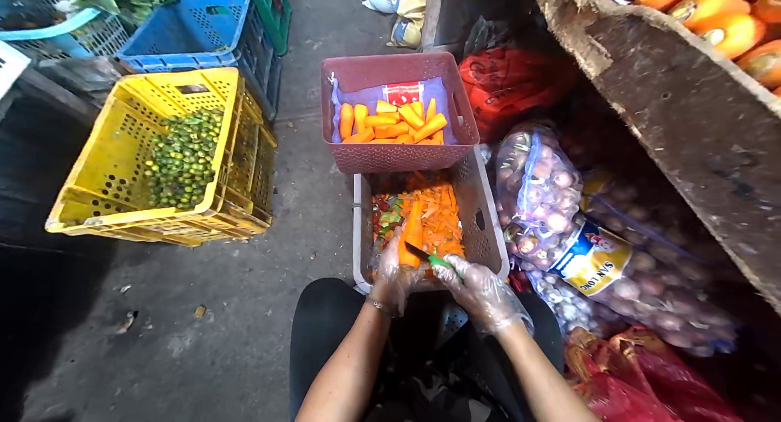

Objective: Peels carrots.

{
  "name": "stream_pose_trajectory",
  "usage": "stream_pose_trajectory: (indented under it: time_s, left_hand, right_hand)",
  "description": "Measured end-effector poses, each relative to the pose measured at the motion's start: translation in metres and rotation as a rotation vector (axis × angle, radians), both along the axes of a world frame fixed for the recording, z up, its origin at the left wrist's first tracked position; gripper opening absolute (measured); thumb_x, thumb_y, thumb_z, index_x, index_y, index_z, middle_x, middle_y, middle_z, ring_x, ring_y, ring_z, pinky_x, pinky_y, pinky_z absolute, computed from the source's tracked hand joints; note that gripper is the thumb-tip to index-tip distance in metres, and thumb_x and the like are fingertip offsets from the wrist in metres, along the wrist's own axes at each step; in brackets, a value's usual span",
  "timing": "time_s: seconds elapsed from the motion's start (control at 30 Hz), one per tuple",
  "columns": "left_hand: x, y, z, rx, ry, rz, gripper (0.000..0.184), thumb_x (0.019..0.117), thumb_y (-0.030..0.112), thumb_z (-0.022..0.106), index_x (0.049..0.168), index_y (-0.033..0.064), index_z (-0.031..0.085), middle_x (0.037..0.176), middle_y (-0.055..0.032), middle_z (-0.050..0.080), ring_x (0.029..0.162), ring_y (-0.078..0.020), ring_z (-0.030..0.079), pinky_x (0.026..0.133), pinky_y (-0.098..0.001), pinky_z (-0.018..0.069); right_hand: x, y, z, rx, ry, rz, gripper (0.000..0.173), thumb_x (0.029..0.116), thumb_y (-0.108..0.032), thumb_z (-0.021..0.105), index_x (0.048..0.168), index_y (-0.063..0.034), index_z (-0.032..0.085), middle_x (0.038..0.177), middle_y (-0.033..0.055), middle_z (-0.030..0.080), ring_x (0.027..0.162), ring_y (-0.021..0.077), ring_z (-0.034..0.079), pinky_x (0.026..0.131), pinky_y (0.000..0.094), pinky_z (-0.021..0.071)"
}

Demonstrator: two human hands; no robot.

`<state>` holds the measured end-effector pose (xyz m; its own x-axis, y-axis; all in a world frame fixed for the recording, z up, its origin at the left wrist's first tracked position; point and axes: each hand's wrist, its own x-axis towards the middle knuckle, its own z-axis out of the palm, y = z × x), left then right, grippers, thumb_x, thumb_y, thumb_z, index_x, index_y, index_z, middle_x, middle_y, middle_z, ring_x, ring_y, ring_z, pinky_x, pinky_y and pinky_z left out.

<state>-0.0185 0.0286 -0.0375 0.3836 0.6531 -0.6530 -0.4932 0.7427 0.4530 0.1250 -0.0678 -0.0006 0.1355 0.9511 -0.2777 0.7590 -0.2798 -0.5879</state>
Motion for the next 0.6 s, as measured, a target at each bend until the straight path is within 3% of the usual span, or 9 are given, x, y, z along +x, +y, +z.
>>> stream_pose_trajectory:
  time_s: [0.07,0.17,0.27,0.33,0.4,0.47,0.53,0.6]
  left_hand:
    - [0.002,-0.001,0.0,0.005,0.029,-0.002,0.046,0.11,0.044,0.033,0.118,0.0063,0.057,0.084,-0.011,0.065,0.068,-0.0186,0.066,0.058,-0.0322,0.0574]
    - [0.002,-0.001,-0.007,0.047,0.005,-0.051,0.048,0.1108,0.045,0.029,0.115,0.0055,0.057,0.077,-0.0098,0.063,0.059,-0.0171,0.064,0.051,-0.0306,0.0558]
    - [-0.002,-0.003,-0.009,0.054,-0.104,-0.154,0.052,0.1111,0.046,0.024,0.117,0.005,0.056,0.076,-0.0103,0.062,0.058,-0.0174,0.062,0.049,-0.0285,0.0532]
    - [-0.004,-0.003,-0.006,0.033,-0.145,-0.161,0.054,0.1106,0.048,0.023,0.111,0.0047,0.056,0.075,-0.01,0.062,0.057,-0.0173,0.061,0.049,-0.0281,0.0529]
    - [-0.005,0.0,-0.003,0.015,-0.202,-0.129,0.056,0.1101,0.049,0.023,0.106,0.0043,0.056,0.074,-0.0098,0.061,0.055,-0.0168,0.061,0.047,-0.0274,0.0522]
    - [-0.006,0.001,-0.002,-0.004,-0.241,-0.101,0.056,0.11,0.049,0.023,0.104,0.0042,0.056,0.073,-0.0097,0.061,0.054,-0.0166,0.06,0.046,-0.0272,0.0516]
    - [-0.005,0.003,0.0,-0.017,-0.241,-0.09,0.056,0.1099,0.05,0.022,0.105,0.0043,0.056,0.073,-0.0093,0.061,0.053,-0.0163,0.06,0.046,-0.0269,0.0516]
    - [-0.005,0.004,0.001,0.016,-0.175,-0.079,0.054,0.1105,0.048,0.023,0.106,0.0046,0.056,0.074,-0.0095,0.061,0.055,-0.0163,0.061,0.047,-0.0269,0.0526]
  right_hand:
    - [-0.002,-0.002,0.001,-0.042,-0.094,0.035,0.053,0.1058,-0.054,0.043,0.127,-0.0109,0.067,0.096,0.0189,0.073,0.093,0.0382,0.072,0.081,0.0594,0.0546]
    - [0.003,0.017,0.009,-0.17,-0.134,0.001,0.057,0.107,-0.056,0.039,0.138,-0.0138,0.061,0.109,0.0213,0.072,0.105,0.0406,0.07,0.091,0.0619,0.0521]
    - [0.035,0.046,-0.012,-0.206,-0.03,-0.213,0.055,0.1092,-0.052,0.037,0.142,-0.0125,0.059,0.129,0.0214,0.067,0.124,0.0377,0.062,0.106,0.0609,0.0451]
    - [0.058,0.057,-0.039,-0.163,0.161,-0.392,0.053,0.1116,-0.043,0.037,0.145,-0.0058,0.056,0.145,0.0208,0.058,0.138,0.032,0.052,0.118,0.053,0.0365]
    - [0.06,0.058,-0.047,-0.054,0.322,-0.506,0.048,0.1129,-0.033,0.038,0.143,0.0002,0.056,0.143,0.0214,0.058,0.135,0.0271,0.054,0.115,0.0446,0.0396]
    - [0.051,0.044,-0.04,-0.009,0.366,-0.459,0.046,0.1123,-0.032,0.039,0.141,-0.0005,0.057,0.139,0.0189,0.061,0.13,0.0225,0.058,0.112,0.0416,0.0437]
    - [0.037,0.026,-0.018,-0.006,0.293,-0.289,0.045,0.1108,-0.035,0.041,0.135,-0.0044,0.062,0.128,0.0159,0.067,0.121,0.0215,0.063,0.107,0.0437,0.0474]
    - [0.021,0.011,0.0,-0.024,0.17,-0.115,0.046,0.1085,-0.042,0.045,0.132,-0.0079,0.064,0.111,0.0157,0.071,0.103,0.0265,0.069,0.093,0.05,0.053]
